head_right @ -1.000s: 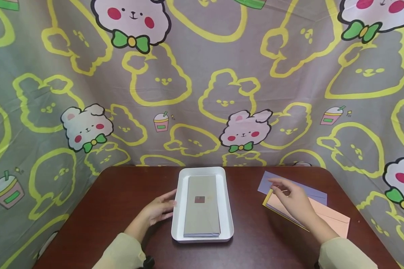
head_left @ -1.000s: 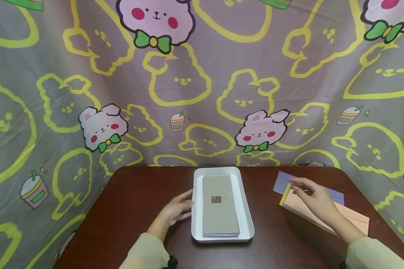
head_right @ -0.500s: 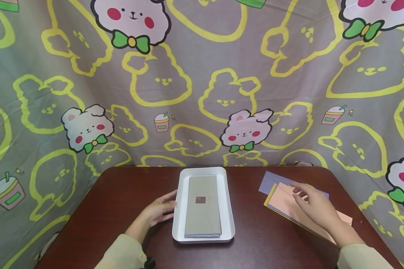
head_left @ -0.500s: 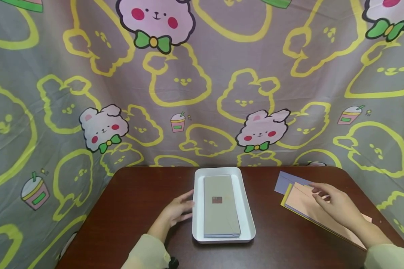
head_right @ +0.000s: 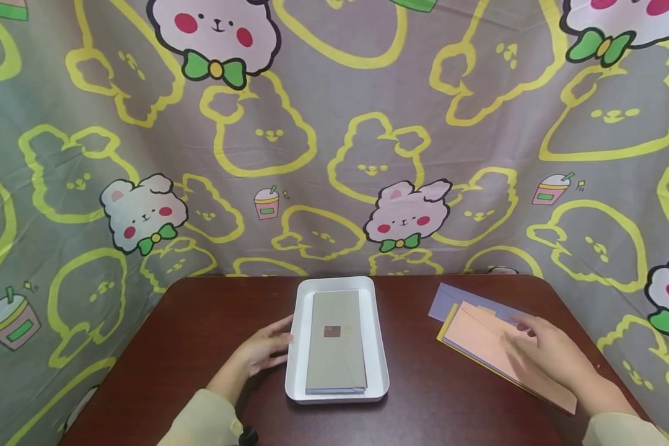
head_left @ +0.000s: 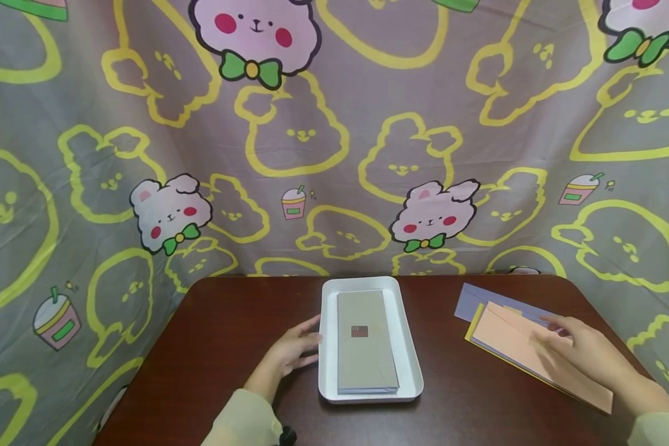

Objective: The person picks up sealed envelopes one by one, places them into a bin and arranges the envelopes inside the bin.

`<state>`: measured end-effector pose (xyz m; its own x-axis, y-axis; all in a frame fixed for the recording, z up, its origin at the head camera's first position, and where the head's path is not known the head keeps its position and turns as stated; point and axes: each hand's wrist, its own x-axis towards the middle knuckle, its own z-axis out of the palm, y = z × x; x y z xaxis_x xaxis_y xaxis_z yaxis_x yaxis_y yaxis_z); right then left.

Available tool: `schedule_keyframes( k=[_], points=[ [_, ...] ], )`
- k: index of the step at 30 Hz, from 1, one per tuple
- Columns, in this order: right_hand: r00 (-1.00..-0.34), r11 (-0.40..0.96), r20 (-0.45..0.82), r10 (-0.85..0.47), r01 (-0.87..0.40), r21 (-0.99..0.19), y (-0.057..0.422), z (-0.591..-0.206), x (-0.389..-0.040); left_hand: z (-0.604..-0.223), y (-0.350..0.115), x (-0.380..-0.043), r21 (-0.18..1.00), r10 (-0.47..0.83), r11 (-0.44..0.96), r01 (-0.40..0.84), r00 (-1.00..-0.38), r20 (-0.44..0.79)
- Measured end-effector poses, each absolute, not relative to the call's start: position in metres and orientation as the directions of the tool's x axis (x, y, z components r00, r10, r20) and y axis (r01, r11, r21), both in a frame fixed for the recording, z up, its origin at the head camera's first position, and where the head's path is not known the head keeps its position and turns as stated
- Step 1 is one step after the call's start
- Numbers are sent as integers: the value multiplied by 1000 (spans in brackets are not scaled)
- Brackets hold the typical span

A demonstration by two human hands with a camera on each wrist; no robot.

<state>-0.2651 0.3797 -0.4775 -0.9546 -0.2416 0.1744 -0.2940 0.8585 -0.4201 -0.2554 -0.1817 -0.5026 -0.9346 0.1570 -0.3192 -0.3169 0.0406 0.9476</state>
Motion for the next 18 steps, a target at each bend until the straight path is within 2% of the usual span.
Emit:
schedule_keyframes(
  k=[3, 6, 11, 18],
  points=[
    [-968, 874, 73, -239, -248, -419, 388, -480, -267, -502, -182, -256, 947, 155, 36, -318, -935, -320],
    [-968, 900, 34, -250, -245, -360, 395, -484, -268, -501, -181, -255, 948, 156, 35, -316, -935, -318],
    [-958, 918, 24, -285, -280, -279, 401, -492, -269, -500, -182, -255, 948, 158, 37, -317, -935, -318],
    [-964, 934, -1, -265, -256, -251, 407, -497, -271, -499, -182, -256, 949, 150, 47, -312, -937, -316]
  ],
)
